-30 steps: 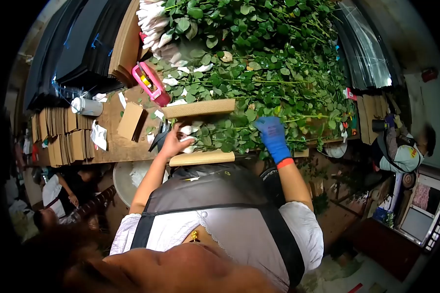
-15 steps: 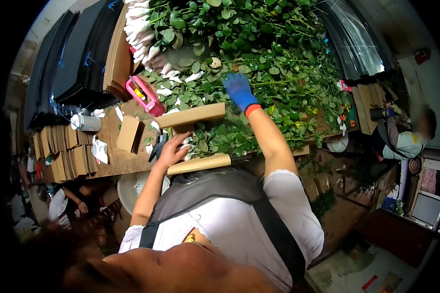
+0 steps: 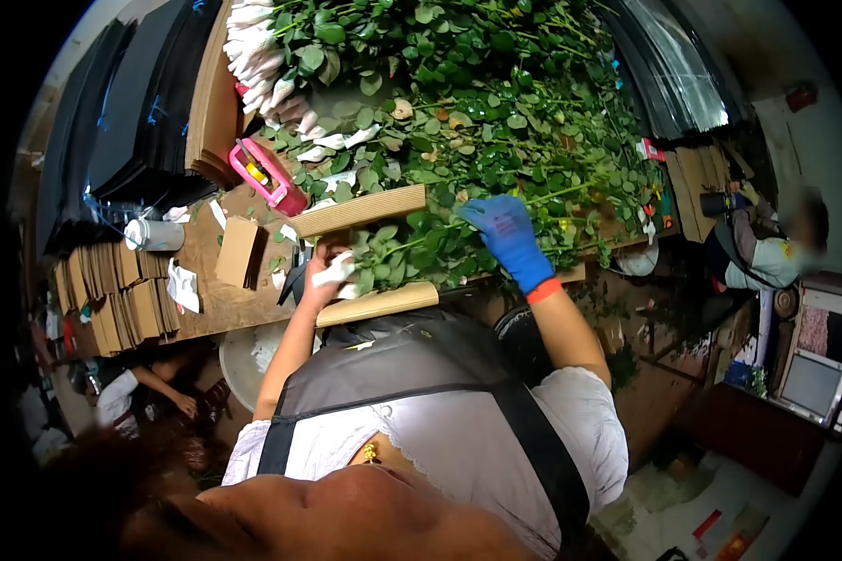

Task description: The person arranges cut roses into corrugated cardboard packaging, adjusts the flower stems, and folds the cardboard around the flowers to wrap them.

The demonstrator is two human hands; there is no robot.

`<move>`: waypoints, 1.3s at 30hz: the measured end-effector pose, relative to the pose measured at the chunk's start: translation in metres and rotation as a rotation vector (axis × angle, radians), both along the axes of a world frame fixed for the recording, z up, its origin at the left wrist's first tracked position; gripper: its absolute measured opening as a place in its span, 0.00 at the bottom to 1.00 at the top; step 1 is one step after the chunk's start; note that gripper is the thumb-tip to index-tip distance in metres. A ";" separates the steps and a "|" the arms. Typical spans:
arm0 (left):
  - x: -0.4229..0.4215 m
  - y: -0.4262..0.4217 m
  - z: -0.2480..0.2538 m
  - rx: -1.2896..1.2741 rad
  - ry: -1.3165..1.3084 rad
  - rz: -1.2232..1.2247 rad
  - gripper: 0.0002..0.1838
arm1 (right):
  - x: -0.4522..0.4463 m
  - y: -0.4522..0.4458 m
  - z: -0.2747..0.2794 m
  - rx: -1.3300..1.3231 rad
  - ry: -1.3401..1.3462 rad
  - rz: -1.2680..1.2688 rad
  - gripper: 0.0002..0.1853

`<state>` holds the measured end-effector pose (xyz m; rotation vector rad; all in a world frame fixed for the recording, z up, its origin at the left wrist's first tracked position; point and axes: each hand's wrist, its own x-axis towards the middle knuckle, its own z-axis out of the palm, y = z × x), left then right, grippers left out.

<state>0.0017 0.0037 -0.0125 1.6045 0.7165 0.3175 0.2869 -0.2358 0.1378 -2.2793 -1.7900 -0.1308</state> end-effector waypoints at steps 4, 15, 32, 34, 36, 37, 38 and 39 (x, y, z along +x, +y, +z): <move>-0.005 0.008 -0.003 0.142 0.074 -0.092 0.30 | -0.003 -0.009 -0.060 -0.078 -0.046 -0.226 0.18; 0.003 0.005 0.020 0.313 0.104 -0.120 0.24 | 0.009 -0.027 -0.126 -0.123 0.383 -0.329 0.25; 0.013 0.007 0.021 0.414 0.229 -0.126 0.17 | 0.133 0.129 -0.094 -0.296 -0.005 -0.514 0.15; 0.013 0.003 0.017 0.510 0.141 -0.100 0.16 | 0.128 0.123 -0.057 -0.275 0.141 -0.516 0.18; 0.013 0.001 0.013 0.524 0.112 -0.097 0.16 | 0.134 0.101 -0.048 0.405 -0.130 -0.334 0.19; 0.013 0.001 0.011 0.535 0.099 -0.096 0.16 | 0.125 0.096 -0.019 0.466 -0.126 -0.272 0.20; 0.013 0.002 0.009 0.534 0.089 -0.086 0.16 | 0.130 0.088 -0.026 0.379 -0.181 -0.212 0.21; 0.014 0.002 0.010 0.535 0.081 -0.082 0.16 | 0.122 0.091 -0.018 0.060 -0.066 -0.259 0.20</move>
